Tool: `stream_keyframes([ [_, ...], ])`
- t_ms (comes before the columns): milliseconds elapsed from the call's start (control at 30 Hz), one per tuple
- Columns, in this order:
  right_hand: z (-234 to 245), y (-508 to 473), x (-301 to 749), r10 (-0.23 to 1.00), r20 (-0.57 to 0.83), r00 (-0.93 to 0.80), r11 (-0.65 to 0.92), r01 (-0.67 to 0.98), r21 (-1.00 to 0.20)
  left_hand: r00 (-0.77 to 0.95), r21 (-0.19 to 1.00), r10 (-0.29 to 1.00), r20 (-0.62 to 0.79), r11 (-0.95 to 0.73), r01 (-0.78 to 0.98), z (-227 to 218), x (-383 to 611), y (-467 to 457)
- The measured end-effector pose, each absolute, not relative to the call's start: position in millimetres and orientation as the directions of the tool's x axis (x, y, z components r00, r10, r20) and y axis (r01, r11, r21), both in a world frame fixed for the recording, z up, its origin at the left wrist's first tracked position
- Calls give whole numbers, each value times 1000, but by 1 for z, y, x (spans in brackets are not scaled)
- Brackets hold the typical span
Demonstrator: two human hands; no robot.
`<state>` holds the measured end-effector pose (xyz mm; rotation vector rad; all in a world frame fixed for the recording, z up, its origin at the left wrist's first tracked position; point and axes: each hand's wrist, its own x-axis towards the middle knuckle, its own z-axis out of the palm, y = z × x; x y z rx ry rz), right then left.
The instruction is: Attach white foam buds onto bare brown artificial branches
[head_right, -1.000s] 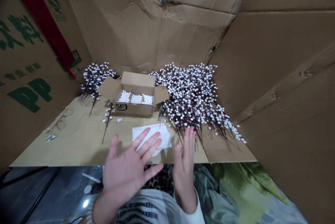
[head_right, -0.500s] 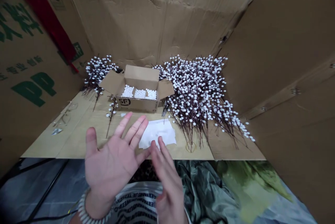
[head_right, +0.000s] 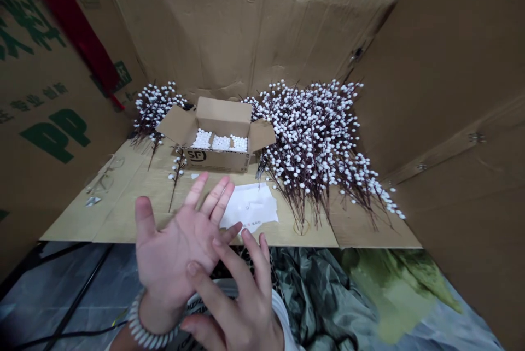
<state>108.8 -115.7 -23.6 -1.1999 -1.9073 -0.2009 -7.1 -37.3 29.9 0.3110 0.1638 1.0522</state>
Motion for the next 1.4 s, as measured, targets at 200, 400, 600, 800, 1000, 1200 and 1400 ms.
stream_keyframes([
  [200,-19,-114,108,712,694,-107,569,666,-482,473,355,881,2,441,-824,31,-8,-39],
  [400,-15,-109,108,892,423,162,440,-89,-894,463,403,884,71,399,-824,28,-13,-35],
  [600,-24,-97,108,910,265,320,368,-327,-871,553,418,800,232,431,-800,10,-14,-36],
  [800,-35,-97,107,852,286,439,400,-193,-896,527,434,809,260,390,-812,2,-16,-40],
  [1000,-41,-90,109,805,354,476,448,-96,-889,513,506,811,282,328,-798,2,-15,-40],
  [1200,-42,-78,113,824,345,449,381,11,-925,458,714,857,237,166,-681,-16,-16,-32],
  [1400,-53,-63,124,831,291,474,335,-9,-942,503,848,859,100,191,-495,-39,-10,-26],
])
